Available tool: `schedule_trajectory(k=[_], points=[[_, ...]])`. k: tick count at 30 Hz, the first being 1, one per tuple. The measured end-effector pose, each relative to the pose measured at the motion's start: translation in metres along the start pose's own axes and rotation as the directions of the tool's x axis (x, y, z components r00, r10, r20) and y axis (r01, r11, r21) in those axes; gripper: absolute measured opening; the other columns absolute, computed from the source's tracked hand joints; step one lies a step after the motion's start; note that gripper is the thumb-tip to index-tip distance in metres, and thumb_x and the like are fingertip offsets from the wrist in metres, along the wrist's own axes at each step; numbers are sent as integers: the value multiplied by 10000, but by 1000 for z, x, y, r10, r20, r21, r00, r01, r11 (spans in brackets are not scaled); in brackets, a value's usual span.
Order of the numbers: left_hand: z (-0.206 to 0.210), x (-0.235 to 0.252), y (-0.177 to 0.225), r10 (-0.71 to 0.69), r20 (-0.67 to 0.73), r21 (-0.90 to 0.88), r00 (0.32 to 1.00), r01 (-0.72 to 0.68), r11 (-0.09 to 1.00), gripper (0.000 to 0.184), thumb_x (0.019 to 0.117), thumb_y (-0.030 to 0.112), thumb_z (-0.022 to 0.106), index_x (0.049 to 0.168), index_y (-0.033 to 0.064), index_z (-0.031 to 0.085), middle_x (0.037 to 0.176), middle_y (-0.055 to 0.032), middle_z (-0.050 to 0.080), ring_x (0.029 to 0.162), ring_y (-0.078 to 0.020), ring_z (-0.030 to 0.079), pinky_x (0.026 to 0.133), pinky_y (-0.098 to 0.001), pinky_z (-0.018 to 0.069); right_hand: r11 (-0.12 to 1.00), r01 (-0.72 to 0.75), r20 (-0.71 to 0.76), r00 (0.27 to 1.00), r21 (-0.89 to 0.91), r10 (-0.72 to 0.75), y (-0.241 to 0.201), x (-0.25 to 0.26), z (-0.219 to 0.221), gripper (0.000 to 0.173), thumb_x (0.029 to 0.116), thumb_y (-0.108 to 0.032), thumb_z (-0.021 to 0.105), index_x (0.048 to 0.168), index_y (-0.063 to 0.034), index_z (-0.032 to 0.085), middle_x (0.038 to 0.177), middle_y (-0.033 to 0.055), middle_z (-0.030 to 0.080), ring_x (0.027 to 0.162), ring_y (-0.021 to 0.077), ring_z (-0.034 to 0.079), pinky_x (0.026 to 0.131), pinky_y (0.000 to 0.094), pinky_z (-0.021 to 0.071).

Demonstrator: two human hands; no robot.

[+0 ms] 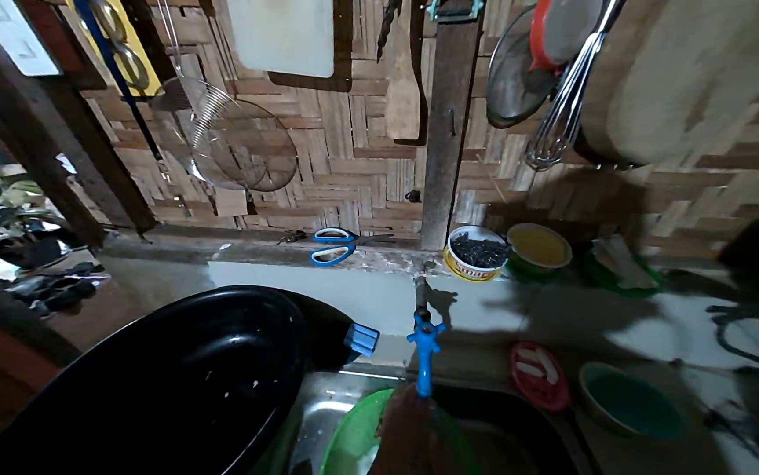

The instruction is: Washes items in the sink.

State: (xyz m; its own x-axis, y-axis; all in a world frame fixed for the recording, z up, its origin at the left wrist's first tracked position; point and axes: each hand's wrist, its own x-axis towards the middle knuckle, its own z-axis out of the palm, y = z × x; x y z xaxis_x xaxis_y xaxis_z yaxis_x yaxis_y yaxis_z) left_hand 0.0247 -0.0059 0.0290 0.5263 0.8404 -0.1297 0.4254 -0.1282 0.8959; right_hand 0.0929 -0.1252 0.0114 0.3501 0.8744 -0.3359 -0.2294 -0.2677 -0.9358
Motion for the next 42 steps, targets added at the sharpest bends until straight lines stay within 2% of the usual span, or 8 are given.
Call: schedule_trajectory(k=[5,13,19,26,30,35,38,42], points=[[29,-45,-13,396,-62,338,916,-354,872,491,1027,114,536,1466,-94,469,1517,-336,431,1432,-505,392,1201,-562,312,989,-92,-195,978,-113,69,-78,10,16,471,1131,-203,282,1441,121,425,1409,289,519,1239,280,550,1073,393,428],[3,-16,-22,219,-193,9,956,-222,975,672,1028,236,536,1519,-156,299,1624,-351,195,1536,-432,208,1258,-452,219,995,-8,121,993,104,-5,-64,-3,17,501,1126,-224,137,1446,74,382,1285,137,584,1101,71,600,968,262,508],[28,-65,-7,385,17,309,923,-371,876,511,1022,69,504,1483,-131,412,1556,-336,374,1477,-490,321,1244,-541,228,997,-74,-182,980,37,79,-80,17,10,485,1132,-230,297,1457,101,437,1436,289,511,1267,296,551,1080,426,429],[3,-4,-17,107,-152,-153,983,-130,980,590,1068,220,430,1541,-108,299,1627,-341,196,1528,-427,225,1245,-476,241,1000,13,0,1000,-28,-13,-33,13,11,508,1131,-275,266,1458,75,436,1412,209,545,1252,179,558,1083,358,441],[34,-47,-17,355,-125,211,926,-325,922,506,1023,137,548,1466,-91,459,1508,-327,435,1423,-443,424,1194,-507,350,939,310,47,951,-148,-306,-45,29,-10,537,1126,-244,316,1393,211,416,1277,381,581,1130,334,650,939,373,554],[22,-42,-15,263,-101,74,959,-257,964,558,1032,164,557,1489,-116,399,1559,-328,367,1477,-416,357,1227,-477,302,902,-161,33,981,-401,190,-136,-29,12,439,1124,-116,242,1482,74,411,1429,208,547,1252,194,577,1048,298,466],[-6,7,-14,-37,-63,-274,997,18,962,483,1081,226,466,1467,-63,443,1422,-269,526,1296,-317,539,1097,-447,432,990,-70,215,976,120,43,-21,5,-1,604,1124,-355,97,1495,53,343,1330,189,592,1131,212,638,899,382,562],[3,-1,15,-70,-46,137,996,76,988,461,1093,233,456,1477,-21,474,1475,-263,503,1357,-374,518,1139,-473,410,960,-206,-15,977,187,213,-51,6,14,482,1141,-245,215,1495,26,397,1383,170,560,1191,185,565,1049,374,446]])
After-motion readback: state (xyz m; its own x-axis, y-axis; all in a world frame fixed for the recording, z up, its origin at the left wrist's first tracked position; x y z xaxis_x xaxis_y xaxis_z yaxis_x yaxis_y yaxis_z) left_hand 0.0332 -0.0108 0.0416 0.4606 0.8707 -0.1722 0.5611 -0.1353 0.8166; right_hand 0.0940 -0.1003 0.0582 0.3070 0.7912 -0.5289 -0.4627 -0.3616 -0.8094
